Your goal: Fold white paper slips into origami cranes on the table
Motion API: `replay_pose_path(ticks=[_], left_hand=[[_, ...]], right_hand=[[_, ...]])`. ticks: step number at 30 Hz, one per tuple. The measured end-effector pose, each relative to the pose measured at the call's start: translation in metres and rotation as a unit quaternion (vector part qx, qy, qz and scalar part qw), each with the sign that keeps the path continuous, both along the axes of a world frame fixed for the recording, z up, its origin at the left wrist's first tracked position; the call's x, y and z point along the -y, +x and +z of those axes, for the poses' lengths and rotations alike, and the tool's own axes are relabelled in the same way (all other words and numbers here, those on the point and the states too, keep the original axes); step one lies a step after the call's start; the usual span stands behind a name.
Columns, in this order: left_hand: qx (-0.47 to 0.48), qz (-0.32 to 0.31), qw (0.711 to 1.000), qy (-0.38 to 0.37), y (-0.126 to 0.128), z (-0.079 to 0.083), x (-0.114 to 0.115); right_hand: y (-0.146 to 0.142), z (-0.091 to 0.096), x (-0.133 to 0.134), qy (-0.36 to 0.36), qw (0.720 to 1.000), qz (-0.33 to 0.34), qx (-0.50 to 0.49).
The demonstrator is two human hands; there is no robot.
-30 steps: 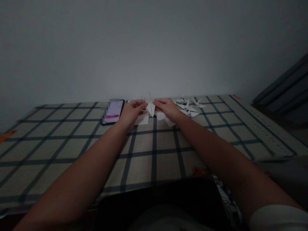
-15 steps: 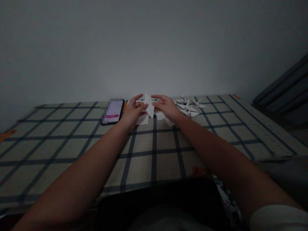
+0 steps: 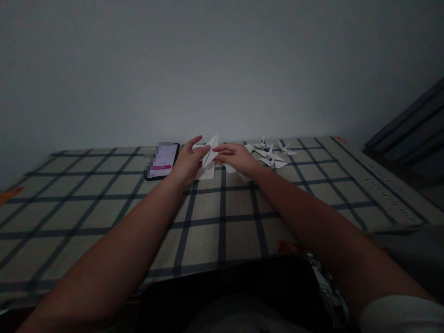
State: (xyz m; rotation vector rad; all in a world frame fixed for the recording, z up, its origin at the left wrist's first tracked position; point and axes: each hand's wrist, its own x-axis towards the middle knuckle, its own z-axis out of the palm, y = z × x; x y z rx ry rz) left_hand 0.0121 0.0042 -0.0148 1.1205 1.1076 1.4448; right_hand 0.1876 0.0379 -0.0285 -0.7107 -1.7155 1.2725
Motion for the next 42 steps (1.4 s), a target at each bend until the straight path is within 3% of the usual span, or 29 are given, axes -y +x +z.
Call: replay_pose_path(ticks=[7, 12, 23, 28, 31, 37, 42], left_hand=[[0.033, -0.064, 0.996, -0.043, 0.002, -0.002, -0.001], [0.037, -0.058, 0.997, -0.033, -0.001, -0.003, -0.002], [0.113, -0.075, 0.984, -0.115, -0.001, 0.006, -0.003], [0.067, -0.026, 0.992, -0.103, 0.0, 0.002, -0.003], [0.038, -0.026, 0.996, -0.071, 0.0, 0.0, -0.004], [0.002, -0.004, 0.997, -0.073, -0.001, 0.0, -0.004], [-0.007, -0.031, 0.997, -0.068, -0.002, -0.002, -0.003]], right_hand=[[0.001, 0.0, 0.0, 0.096, 0.993, -0.058, 0.042], [0.002, -0.004, -0.003, 0.124, 0.989, -0.032, 0.074], [0.007, 0.008, 0.001, 0.24, 0.954, -0.078, 0.164], [0.007, 0.006, 0.001, 0.241, 0.952, -0.085, 0.165], [0.008, 0.003, -0.001, 0.231, 0.958, -0.071, 0.152], [0.009, 0.002, -0.001, 0.232, 0.957, -0.064, 0.162], [0.01, 0.004, -0.002, 0.247, 0.95, -0.07, 0.179]])
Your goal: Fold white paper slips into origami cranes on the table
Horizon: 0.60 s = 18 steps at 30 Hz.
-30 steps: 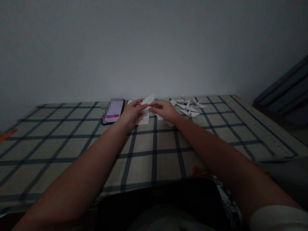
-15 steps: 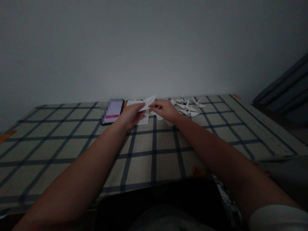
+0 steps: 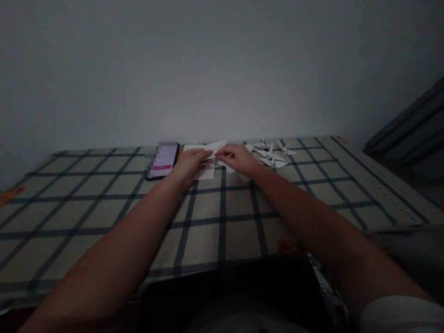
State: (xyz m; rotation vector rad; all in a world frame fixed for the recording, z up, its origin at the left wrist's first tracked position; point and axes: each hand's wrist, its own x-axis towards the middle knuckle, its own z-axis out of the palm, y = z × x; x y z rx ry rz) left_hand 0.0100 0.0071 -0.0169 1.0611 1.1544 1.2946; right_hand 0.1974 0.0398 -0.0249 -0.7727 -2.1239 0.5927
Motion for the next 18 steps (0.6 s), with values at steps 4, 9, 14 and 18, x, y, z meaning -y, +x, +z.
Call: replay_pose_path(ticks=[4, 9, 14, 18], left_hand=[[-0.043, -0.012, 0.999, 0.021, -0.002, -0.002, 0.0], [-0.042, -0.02, 0.999, 0.011, -0.003, -0.003, 0.0], [-0.015, -0.035, 0.999, -0.017, 0.001, 0.003, 0.005], [0.023, -0.039, 0.998, -0.033, 0.002, 0.008, 0.006]], right_hand=[[0.0, 0.001, 0.001, 0.008, 1.0, -0.001, -0.001], [-0.001, 0.0, 0.0, 0.0, 1.0, 0.009, -0.006], [-0.001, 0.001, -0.003, 0.001, 1.0, 0.01, -0.003], [0.0, 0.002, -0.001, -0.014, 0.999, 0.02, -0.025]])
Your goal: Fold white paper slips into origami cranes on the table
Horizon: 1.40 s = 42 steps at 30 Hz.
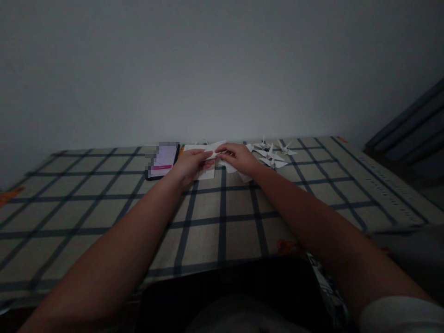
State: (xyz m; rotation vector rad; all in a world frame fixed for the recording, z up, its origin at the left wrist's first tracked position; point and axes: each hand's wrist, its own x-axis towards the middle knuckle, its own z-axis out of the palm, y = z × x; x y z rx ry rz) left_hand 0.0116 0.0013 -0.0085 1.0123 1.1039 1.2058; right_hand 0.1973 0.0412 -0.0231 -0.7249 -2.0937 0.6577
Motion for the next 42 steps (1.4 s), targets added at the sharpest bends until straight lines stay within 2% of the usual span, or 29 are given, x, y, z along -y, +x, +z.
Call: replay_pose_path(ticks=[6, 13, 18, 25, 32, 36, 42], left_hand=[[-0.04, 0.028, 0.999, 0.024, -0.001, -0.003, -0.001], [-0.032, 0.001, 0.999, 0.029, -0.001, -0.013, -0.004], [-0.087, -0.008, 0.995, 0.048, -0.005, -0.019, -0.005], [-0.086, -0.024, 0.994, 0.056, -0.002, -0.017, -0.001], [-0.072, -0.035, 0.996, 0.05, -0.001, -0.017, -0.002], [-0.075, -0.021, 0.996, 0.05, -0.002, -0.019, -0.004], [-0.075, -0.032, 0.995, 0.061, -0.004, -0.023, -0.008]], right_hand=[[0.0, -0.002, 0.0, -0.028, 0.999, 0.005, -0.027], [0.0, 0.004, 0.005, -0.026, 1.0, -0.013, 0.003], [0.0, 0.005, 0.006, -0.013, 0.999, -0.016, 0.03], [-0.001, -0.001, 0.0, -0.049, 0.998, -0.037, 0.007], [-0.002, -0.003, -0.003, -0.048, 0.997, -0.049, -0.029], [-0.003, -0.003, -0.004, -0.092, 0.993, -0.032, -0.066], [-0.01, -0.001, -0.004, -0.197, 0.966, -0.022, -0.167]])
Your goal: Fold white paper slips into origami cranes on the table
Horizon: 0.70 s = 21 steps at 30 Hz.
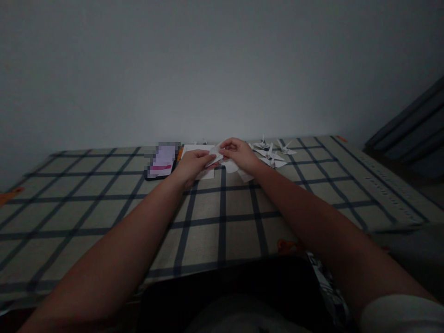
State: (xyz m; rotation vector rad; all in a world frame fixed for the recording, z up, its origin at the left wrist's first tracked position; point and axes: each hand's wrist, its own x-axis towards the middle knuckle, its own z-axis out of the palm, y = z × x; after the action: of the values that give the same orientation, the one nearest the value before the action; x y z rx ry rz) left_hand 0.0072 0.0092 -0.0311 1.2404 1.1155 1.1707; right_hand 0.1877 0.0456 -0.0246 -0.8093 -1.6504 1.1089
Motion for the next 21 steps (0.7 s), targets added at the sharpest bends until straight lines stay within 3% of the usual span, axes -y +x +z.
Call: replay_pose_path(ticks=[11, 17, 21], left_hand=[[-0.107, 0.015, 0.994, -0.019, -0.001, 0.0016, 0.0012], [-0.064, 0.043, 0.997, -0.003, -0.0007, 0.0046, 0.0001], [-0.024, 0.01, 1.0, -0.006, 0.0019, 0.0076, 0.0038]], right_hand=[[-0.001, -0.0006, 0.003, -0.005, 1.0, 0.011, -0.01], [0.0006, 0.0012, 0.005, -0.057, 0.997, -0.022, -0.05], [0.0007, 0.0018, 0.0056, -0.039, 0.999, 0.001, 0.021]])
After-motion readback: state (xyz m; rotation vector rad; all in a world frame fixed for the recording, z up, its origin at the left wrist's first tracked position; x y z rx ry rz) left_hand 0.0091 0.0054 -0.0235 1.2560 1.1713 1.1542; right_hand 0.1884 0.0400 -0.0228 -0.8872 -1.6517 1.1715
